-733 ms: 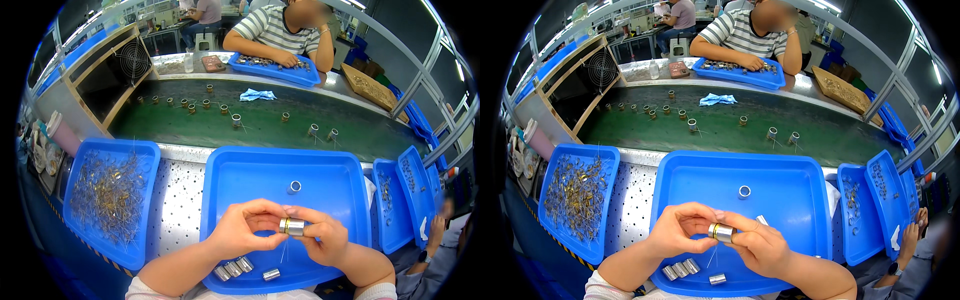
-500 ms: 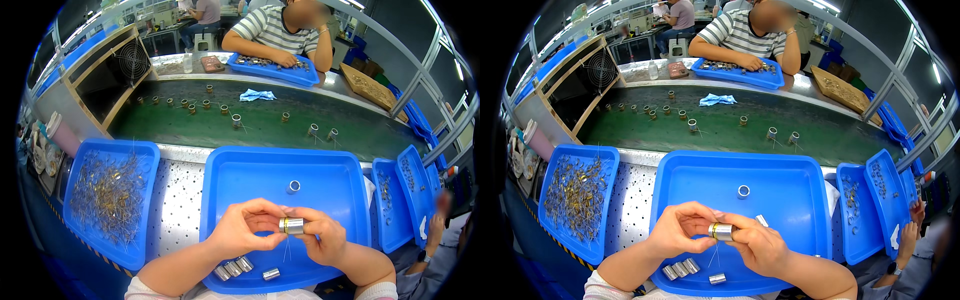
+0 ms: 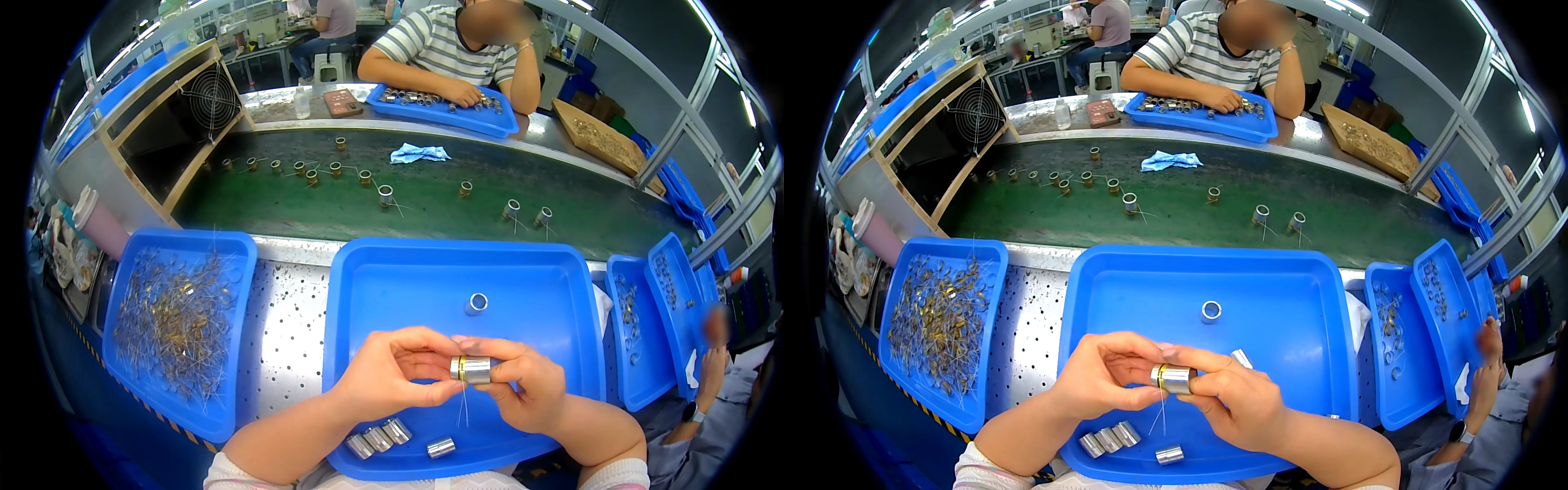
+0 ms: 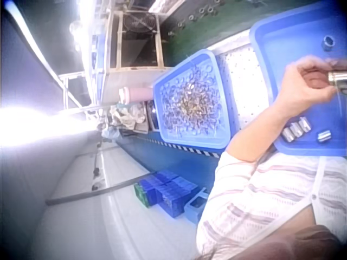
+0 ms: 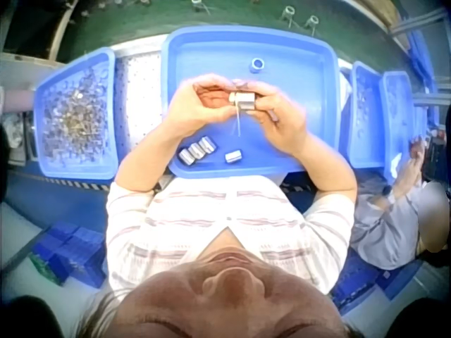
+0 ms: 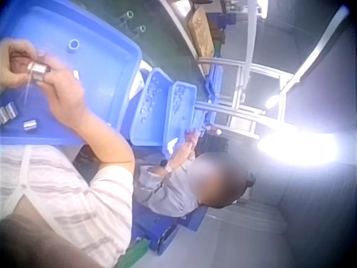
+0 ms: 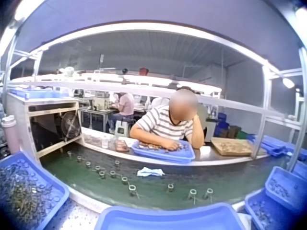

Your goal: The person assembles small cylindrical metal components by hand, inserting a thin wire into each cylinder and placing the finished units into a blue tray. The task is performed repeatedly at a workstation with other workers visible in the background.

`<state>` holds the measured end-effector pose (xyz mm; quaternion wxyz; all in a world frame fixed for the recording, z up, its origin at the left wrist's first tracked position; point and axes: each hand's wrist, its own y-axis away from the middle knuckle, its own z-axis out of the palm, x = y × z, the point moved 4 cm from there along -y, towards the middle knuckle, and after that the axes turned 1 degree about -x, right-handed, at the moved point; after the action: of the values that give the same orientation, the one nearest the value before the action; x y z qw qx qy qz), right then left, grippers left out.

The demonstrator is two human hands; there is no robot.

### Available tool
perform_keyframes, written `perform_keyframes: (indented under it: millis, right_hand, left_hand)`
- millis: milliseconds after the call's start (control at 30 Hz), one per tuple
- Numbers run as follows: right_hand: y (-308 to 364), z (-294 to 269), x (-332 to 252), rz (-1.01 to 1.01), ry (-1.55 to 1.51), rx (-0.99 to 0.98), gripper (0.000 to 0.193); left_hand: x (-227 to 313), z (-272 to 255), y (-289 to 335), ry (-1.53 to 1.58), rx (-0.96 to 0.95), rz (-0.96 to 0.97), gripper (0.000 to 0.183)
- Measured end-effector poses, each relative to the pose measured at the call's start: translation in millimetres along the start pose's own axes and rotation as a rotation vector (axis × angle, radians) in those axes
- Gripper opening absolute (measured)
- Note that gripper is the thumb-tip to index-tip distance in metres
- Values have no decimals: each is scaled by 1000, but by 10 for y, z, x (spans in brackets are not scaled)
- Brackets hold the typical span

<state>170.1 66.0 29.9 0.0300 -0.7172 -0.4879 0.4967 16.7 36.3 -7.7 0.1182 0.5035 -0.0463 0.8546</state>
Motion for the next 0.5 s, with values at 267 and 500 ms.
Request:
perform_keyframes:
  millis: [267,500]
  right_hand:
    - [36,35,40,-29,87,68,16]
    - [12,11,134,253,-223,125,12]
  left_hand:
    - [-21,14,5,-10,27,8,33]
    - [-34,-25,-26,23,37,-96,25]
